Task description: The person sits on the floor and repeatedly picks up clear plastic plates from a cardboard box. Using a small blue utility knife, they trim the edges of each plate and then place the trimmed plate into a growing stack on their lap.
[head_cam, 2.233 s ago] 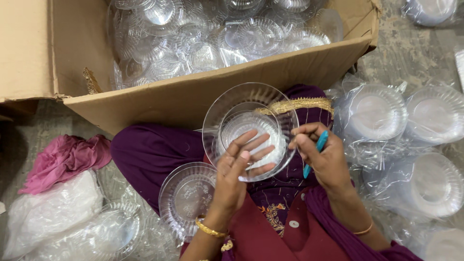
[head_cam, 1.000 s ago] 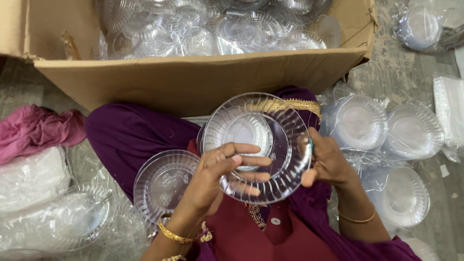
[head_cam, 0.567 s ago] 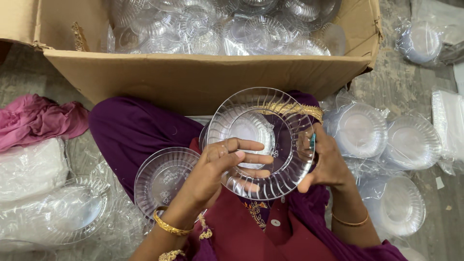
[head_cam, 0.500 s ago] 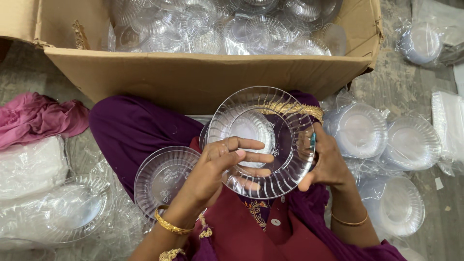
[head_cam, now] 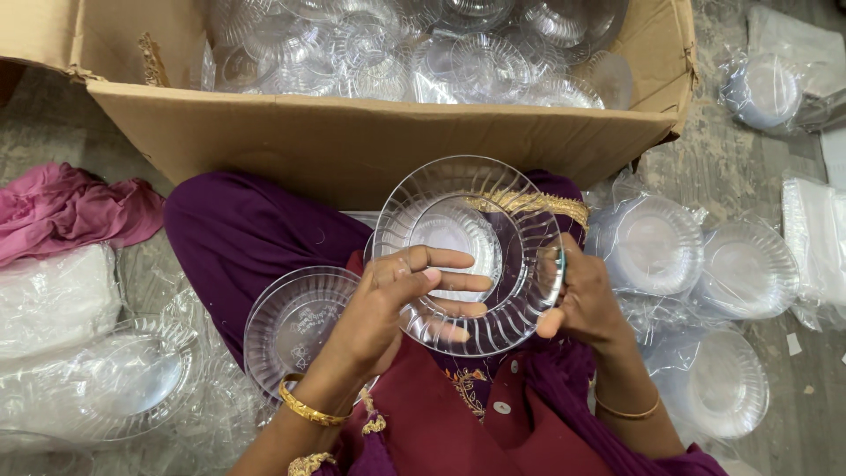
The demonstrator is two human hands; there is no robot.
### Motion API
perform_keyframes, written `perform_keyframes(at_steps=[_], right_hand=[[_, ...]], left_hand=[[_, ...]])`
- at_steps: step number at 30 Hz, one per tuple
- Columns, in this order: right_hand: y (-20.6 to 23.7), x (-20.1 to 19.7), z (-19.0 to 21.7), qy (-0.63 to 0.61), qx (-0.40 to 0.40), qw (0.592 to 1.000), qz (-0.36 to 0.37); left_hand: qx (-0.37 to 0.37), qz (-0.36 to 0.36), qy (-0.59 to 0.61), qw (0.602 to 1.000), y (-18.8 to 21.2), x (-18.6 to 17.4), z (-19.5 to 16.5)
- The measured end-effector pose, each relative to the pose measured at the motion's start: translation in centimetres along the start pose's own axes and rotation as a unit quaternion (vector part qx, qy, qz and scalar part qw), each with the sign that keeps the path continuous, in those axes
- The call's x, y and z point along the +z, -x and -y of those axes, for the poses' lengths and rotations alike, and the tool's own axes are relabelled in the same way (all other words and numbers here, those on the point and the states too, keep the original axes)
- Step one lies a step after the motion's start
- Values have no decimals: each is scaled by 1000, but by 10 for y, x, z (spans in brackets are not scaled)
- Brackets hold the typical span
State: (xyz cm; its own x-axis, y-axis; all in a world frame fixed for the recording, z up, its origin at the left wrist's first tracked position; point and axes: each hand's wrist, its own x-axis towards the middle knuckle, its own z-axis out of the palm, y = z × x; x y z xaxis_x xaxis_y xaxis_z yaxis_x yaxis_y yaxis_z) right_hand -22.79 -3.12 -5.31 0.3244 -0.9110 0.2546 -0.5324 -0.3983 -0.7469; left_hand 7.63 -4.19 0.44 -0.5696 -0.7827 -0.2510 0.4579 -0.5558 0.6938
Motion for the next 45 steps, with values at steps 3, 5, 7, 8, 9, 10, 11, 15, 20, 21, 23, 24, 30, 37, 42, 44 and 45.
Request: perform_keyframes(at_steps=[3, 5, 7, 8, 9, 10, 11, 15, 20, 21, 23, 24, 30, 37, 42, 44, 45], right_hand=[[-1, 2, 1, 38, 15, 999, -8], [-2, 3, 4, 58, 12, 998, -15], [-4, 4, 8, 63, 17, 998, -15], [-5, 5, 11, 60, 24, 998, -11], [-6, 5, 13, 57, 30, 998, -7], [-8, 5, 16, 62, 32, 998, -9], [-9, 5, 19, 66, 35, 997, -11], [-13, 5, 28, 56, 33, 998, -18], [-14, 18, 29, 62, 59, 994, -65], [-14, 20, 28, 49, 70, 994, -65], [-14, 26, 25, 19, 64, 997, -50], [-13, 28, 24, 5, 63, 997, -42], [-10, 35, 33, 55, 55, 992, -94], [-21, 32, 44, -38, 69, 989, -125], [-20, 40, 42, 53, 105, 984, -137], [-20, 42, 41, 63, 95, 982, -149], [-20, 43, 40, 68, 89, 982, -155]], left_hand=[[5, -13, -4, 1000, -1, 0, -1], [0, -16, 6, 1000, -2, 0, -1], [23, -27, 8, 999, -5, 1, 0], [35, -33, 8, 999, -6, 2, 0], [38, -35, 8, 999, -7, 2, 0], [40, -38, 7, 998, -9, 1, 0], [42, -41, 7, 998, -10, 2, 0], [38, -47, 8, 998, -15, 4, 1], [84, -69, 35, 993, -17, 14, 8], [90, -73, 32, 993, -18, 15, 9], [96, -84, 28, 991, -20, 17, 11], [108, -90, 36, 989, -21, 18, 12], [142, -106, 66, 982, -31, 29, 20], [149, -101, 56, 982, -37, 33, 22], [168, -125, 70, 975, -40, 38, 27], [174, -133, 84, 972, -42, 38, 29], [176, -133, 86, 972, -43, 37, 30]])
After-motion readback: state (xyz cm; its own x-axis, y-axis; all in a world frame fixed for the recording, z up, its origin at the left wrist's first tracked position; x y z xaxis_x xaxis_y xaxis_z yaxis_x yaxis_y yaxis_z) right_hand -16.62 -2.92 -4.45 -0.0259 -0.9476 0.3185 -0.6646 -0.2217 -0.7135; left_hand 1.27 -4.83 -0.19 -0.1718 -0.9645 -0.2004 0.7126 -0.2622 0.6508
